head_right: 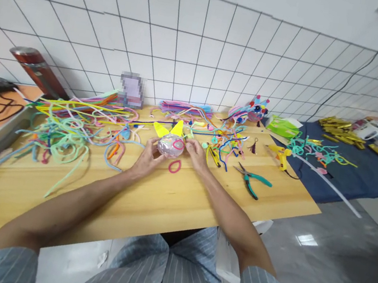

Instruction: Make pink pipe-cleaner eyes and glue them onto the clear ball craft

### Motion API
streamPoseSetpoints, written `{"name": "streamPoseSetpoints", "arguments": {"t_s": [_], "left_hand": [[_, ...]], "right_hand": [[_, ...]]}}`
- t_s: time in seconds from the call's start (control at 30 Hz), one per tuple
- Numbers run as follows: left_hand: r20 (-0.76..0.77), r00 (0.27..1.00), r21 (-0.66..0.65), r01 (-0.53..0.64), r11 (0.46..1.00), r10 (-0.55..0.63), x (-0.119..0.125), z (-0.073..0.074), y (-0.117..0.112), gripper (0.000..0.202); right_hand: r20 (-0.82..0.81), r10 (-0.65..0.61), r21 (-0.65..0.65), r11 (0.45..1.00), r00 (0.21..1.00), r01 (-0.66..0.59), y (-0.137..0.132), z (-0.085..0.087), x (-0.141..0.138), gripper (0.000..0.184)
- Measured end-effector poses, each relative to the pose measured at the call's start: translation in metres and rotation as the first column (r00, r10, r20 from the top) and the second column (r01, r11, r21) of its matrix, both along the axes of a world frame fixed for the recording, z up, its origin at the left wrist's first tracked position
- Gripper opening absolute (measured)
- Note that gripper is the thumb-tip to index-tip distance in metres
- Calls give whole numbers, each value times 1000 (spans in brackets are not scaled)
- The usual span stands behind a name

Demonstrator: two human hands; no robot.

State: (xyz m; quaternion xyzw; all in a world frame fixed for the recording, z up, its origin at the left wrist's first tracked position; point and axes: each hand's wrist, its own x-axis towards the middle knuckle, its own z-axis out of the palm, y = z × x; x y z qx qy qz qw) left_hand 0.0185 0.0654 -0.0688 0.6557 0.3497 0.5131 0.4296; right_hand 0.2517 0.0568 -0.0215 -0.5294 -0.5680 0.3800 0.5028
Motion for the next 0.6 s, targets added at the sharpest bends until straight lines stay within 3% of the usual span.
{"name": "streamPoseSetpoints", "arguments": {"t_s": [0.2,0.3,0.37,0.43,0.53,0.6], "left_hand": [[-28,999,-20,-35,999,34,-2,5,-3,83],[-26,998,-17,-54,998,53,-2,5,-3,82],[-38,997,6,-65,998,65,-3,5,-3,79],[-53,995,27,-83,996,84,-3,4,-4,77],[-59,994,28,-87,996,89,-4,3,-4,76],[-55,995,23,-79,997,80,-3,2,-4,75]], "right_hand": [[98,-106,55,993,989,101,-7,12,13,44],[236,15,15,1000,972,-19,-19,26,13,30],[458,174,-54,984,872,-168,-31,35,8,20],[650,262,-115,962,713,-248,-44,41,0,15],[790,341,-195,928,510,-318,-56,42,-17,13],[823,383,-245,906,419,-345,-60,40,-25,5]]}}
